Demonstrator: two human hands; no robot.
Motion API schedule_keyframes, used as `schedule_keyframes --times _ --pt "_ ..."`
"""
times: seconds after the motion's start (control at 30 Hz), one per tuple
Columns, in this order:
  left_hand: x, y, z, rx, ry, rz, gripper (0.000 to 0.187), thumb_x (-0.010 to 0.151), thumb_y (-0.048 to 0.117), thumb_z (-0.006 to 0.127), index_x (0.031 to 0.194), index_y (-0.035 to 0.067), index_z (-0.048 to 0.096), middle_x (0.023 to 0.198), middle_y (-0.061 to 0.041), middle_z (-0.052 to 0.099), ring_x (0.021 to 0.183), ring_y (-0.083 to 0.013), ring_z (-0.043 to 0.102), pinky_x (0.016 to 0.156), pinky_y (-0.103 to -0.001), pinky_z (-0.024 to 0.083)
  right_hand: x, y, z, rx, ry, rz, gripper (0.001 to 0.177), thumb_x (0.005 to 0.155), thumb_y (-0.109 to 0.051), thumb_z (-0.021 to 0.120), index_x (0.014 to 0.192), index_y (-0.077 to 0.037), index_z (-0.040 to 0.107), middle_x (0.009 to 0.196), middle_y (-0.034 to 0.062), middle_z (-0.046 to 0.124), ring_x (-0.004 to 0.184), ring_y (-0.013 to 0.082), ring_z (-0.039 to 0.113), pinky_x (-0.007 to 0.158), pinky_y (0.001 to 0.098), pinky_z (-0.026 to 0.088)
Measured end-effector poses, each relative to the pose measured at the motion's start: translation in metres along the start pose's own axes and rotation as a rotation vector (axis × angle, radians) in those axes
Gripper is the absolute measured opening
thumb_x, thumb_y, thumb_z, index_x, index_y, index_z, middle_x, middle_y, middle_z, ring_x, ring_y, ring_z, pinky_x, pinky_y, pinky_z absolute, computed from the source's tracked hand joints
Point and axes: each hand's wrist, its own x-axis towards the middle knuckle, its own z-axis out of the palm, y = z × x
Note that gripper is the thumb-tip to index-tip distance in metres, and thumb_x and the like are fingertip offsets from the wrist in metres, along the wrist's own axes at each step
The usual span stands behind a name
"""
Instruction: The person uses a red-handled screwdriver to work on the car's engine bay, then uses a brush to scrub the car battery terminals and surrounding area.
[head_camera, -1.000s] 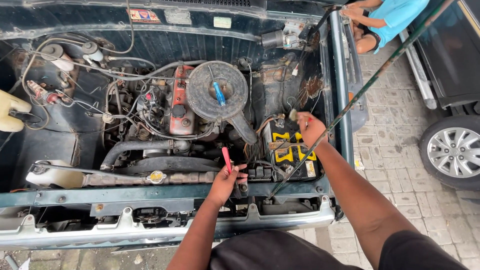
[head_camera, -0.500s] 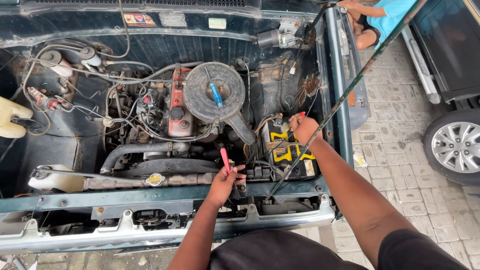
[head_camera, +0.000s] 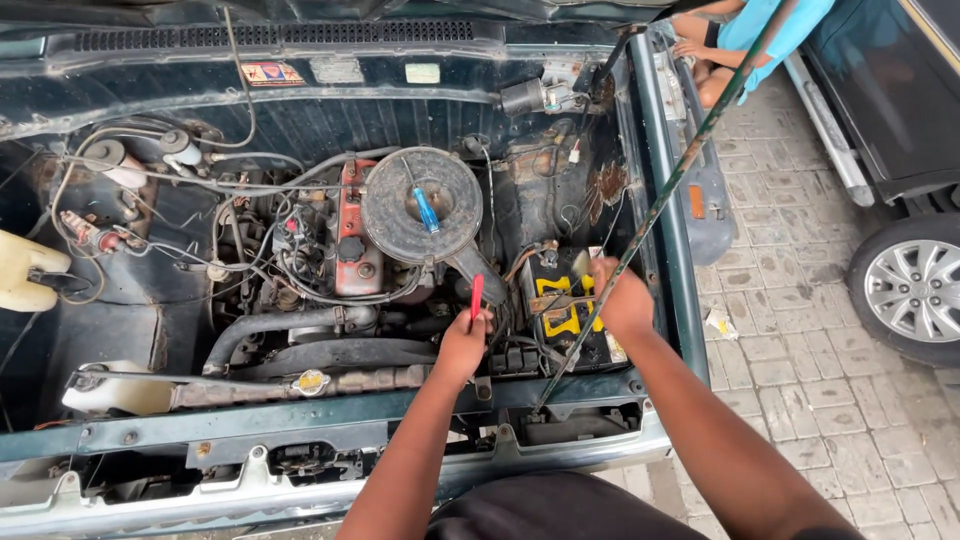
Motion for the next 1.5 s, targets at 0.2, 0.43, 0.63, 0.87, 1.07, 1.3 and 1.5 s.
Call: schedule_keyframes --times 0.2,0.43,0.63,0.87,1.07,1.3,1.5 --pt "0.013 0.048 0.022 -0.029 -0.029 0.164 0.035 0.107 0.020 0.054 0.139 0.012 0.067 0.117 -0.017 0.064 0.105 -0.0223 0.069 0.093 -0.039 0.057 -0.048 -0.039 -0.031 -0.083 0.207 -0.212 0.026 0.103 -0.007 0.053 0.085 0.004 0.068 0.079 0.0239 0.071 0.070 0.0378 0.071 0.059 0.0392 0.056" --pt "0.039 0.061 0.056 -0.163 -0.045 0.287 0.028 0.103 0.013 0.059 0.126 0.013 0.076 0.116 -0.022 0.073 0.106 -0.0204 0.067 0.096 -0.039 0.056 -0.066 0.029 -0.002 0.262 -0.043 -0.017 0.024 0.106 -0.023 0.055 0.117 -0.014 0.074 0.091 0.0029 0.081 0.063 0.0137 0.066 0.057 0.0305 0.055" --pt "0.038 0.071 0.056 0.401 0.053 0.481 0.021 0.099 0.014 0.062 0.113 0.003 0.074 0.101 -0.022 0.076 0.098 -0.0348 0.075 0.081 -0.044 0.063 -0.080 -0.006 -0.035 0.175 0.018 0.089 0.024 0.105 -0.022 0.053 0.117 -0.018 0.073 0.090 0.0026 0.081 0.085 0.0279 0.074 0.076 0.0429 0.058" --pt "0.027 0.081 0.049 0.578 -0.013 0.596 0.021 0.099 0.023 0.064 0.111 0.007 0.073 0.095 -0.015 0.075 0.092 -0.0308 0.075 0.077 -0.042 0.063 -0.056 -0.008 -0.015 0.079 0.023 0.007 0.032 0.106 -0.023 0.053 0.094 -0.004 0.074 0.080 0.0172 0.075 0.074 0.0362 0.072 0.066 0.0485 0.058" --pt "0.049 0.047 0.051 0.622 -0.049 0.555 0.026 0.098 0.027 0.066 0.113 0.006 0.070 0.098 -0.015 0.075 0.094 -0.0313 0.075 0.078 -0.042 0.064 -0.030 0.001 -0.025 -0.154 -0.050 0.183 0.053 0.105 -0.037 0.046 0.080 -0.002 0.076 0.077 0.0225 0.074 0.080 0.0451 0.072 0.067 0.0546 0.057" --pt "0.048 0.034 0.053 0.594 -0.044 0.564 0.025 0.099 0.024 0.064 0.111 0.002 0.069 0.094 -0.015 0.073 0.091 -0.0304 0.075 0.074 -0.040 0.064 -0.013 0.022 -0.032 -0.247 -0.186 0.328 0.059 0.099 -0.057 0.044 0.084 -0.011 0.078 0.088 0.0168 0.078 0.096 0.0397 0.073 0.083 0.0517 0.059" --pt "0.027 0.059 0.057 0.516 -0.015 0.599 0.026 0.099 0.022 0.064 0.111 -0.001 0.069 0.094 -0.017 0.071 0.091 -0.0347 0.073 0.075 -0.043 0.063 -0.013 -0.010 -0.050 -0.230 -0.127 0.346 0.062 0.100 -0.049 0.046 0.083 0.003 0.076 0.087 0.0246 0.075 0.093 0.0445 0.071 0.080 0.0572 0.057"
